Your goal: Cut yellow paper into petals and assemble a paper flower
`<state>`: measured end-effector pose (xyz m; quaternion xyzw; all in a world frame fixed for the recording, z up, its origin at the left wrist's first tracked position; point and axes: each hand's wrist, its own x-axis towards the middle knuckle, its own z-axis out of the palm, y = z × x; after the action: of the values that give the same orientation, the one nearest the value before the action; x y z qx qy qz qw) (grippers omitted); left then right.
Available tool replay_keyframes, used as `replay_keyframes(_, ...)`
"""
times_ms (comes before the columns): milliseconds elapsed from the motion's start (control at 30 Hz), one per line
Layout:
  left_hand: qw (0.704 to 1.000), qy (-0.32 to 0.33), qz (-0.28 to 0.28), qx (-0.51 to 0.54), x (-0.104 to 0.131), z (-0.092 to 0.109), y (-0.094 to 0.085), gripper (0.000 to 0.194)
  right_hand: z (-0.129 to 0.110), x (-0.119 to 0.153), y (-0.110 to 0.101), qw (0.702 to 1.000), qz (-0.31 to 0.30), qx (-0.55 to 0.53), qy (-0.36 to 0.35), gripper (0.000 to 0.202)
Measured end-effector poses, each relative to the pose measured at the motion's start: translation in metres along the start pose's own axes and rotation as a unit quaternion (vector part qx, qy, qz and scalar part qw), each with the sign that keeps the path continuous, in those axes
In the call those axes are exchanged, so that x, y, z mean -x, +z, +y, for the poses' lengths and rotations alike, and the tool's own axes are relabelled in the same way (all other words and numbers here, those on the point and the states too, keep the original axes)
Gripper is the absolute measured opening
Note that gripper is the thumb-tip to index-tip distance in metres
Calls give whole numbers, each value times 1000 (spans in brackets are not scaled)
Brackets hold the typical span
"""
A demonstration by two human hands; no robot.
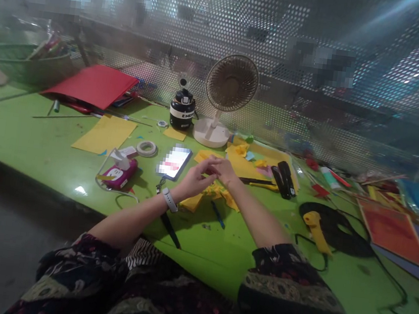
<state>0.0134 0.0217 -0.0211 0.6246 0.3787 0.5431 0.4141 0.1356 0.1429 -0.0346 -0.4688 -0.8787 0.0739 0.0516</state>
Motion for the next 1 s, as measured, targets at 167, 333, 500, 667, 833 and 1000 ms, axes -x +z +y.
replay_keyframes(167,1000,1,-13,2,1,0,1,32,-1,-2,-5,999,23,-8,37,16)
replay_keyframes(333,1000,-12,-25,14,1,-10,3,24,2,-7,-8,994,42,-63,74,21)
replay_keyframes(500,999,-25,-32,17,2,-12,4,24,7,-10,-4,990,60,-99,84,26)
replay_keyframes(667,998,-41,-44,-2,2,-11,5,25,9,-11,-3,989,61,-110,76,25)
replay_keyframes(833,997,-42,-53,-25,3,-12,6,26,9,-11,-5,990,64,-107,70,33)
replay_keyframes(1000,996,-48,-55,-42,2,-12,5,27,9,-13,-5,990,65,-107,65,28)
